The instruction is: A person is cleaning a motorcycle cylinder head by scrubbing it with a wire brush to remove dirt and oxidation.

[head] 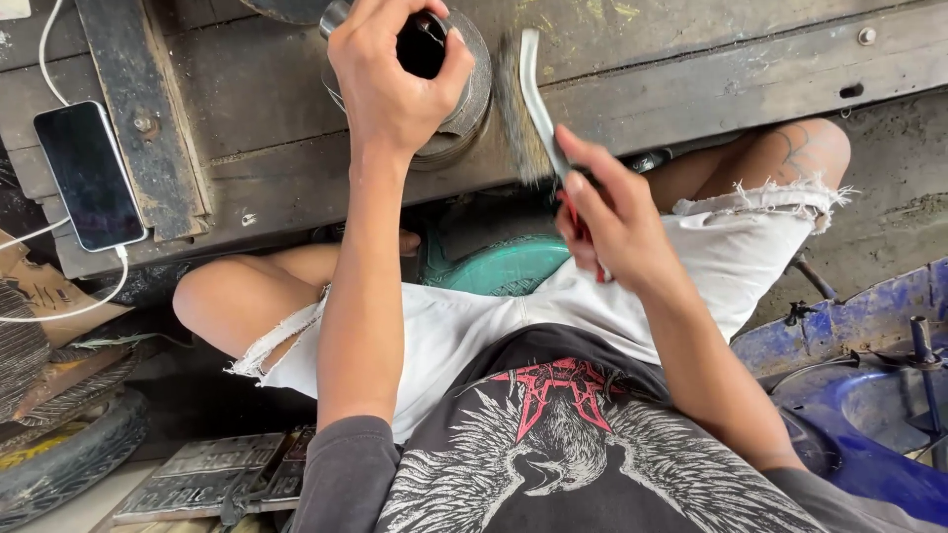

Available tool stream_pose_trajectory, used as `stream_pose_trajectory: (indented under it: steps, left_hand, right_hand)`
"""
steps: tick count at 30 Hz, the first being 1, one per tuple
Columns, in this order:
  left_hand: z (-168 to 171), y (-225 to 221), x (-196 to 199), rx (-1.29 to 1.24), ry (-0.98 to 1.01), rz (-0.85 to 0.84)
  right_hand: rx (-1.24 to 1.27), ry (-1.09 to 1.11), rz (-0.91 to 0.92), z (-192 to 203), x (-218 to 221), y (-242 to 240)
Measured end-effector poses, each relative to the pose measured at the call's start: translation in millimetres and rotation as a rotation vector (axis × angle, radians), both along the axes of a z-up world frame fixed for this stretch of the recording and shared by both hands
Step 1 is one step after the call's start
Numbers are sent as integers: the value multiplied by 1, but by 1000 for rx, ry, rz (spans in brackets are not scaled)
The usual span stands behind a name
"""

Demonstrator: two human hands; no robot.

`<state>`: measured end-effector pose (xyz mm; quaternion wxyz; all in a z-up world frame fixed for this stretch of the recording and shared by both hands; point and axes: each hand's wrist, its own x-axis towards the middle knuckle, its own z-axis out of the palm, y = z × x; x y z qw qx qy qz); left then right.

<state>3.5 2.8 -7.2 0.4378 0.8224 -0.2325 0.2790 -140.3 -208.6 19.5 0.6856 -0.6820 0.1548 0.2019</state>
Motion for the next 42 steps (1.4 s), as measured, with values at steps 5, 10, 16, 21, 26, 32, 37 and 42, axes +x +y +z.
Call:
stream_pose_trajectory:
  steps: [5, 10, 16, 21, 26, 32, 37, 42]
  left_hand:
    - [7, -2, -1, -10, 9, -1]
    - [5, -4, 0, -48, 21, -12]
    - [7, -1, -2, 1, 34, -27]
    - [6, -3, -1, -15, 17, -15]
    - [8, -5, -3, 4, 39, -3]
    - [9, 0, 1, -1, 13, -47]
    - [8, -1, -2, -3, 31, -49]
    - [4, -4, -1, -21, 10, 22]
  right_hand:
    - [-35, -48, 11, 7, 17, 7]
    - [-12, -100, 20, -7, -17, 6]
    - [-77, -135, 35, -3, 32, 7]
    - [-9, -146, 44, -8, 4, 1]
    - [17, -45, 22, 6, -41, 14]
    - [-32, -102, -4, -2, -13, 20]
    - [-100, -124, 23, 6, 34, 15]
    - [-91, -277, 84, -12, 14, 9]
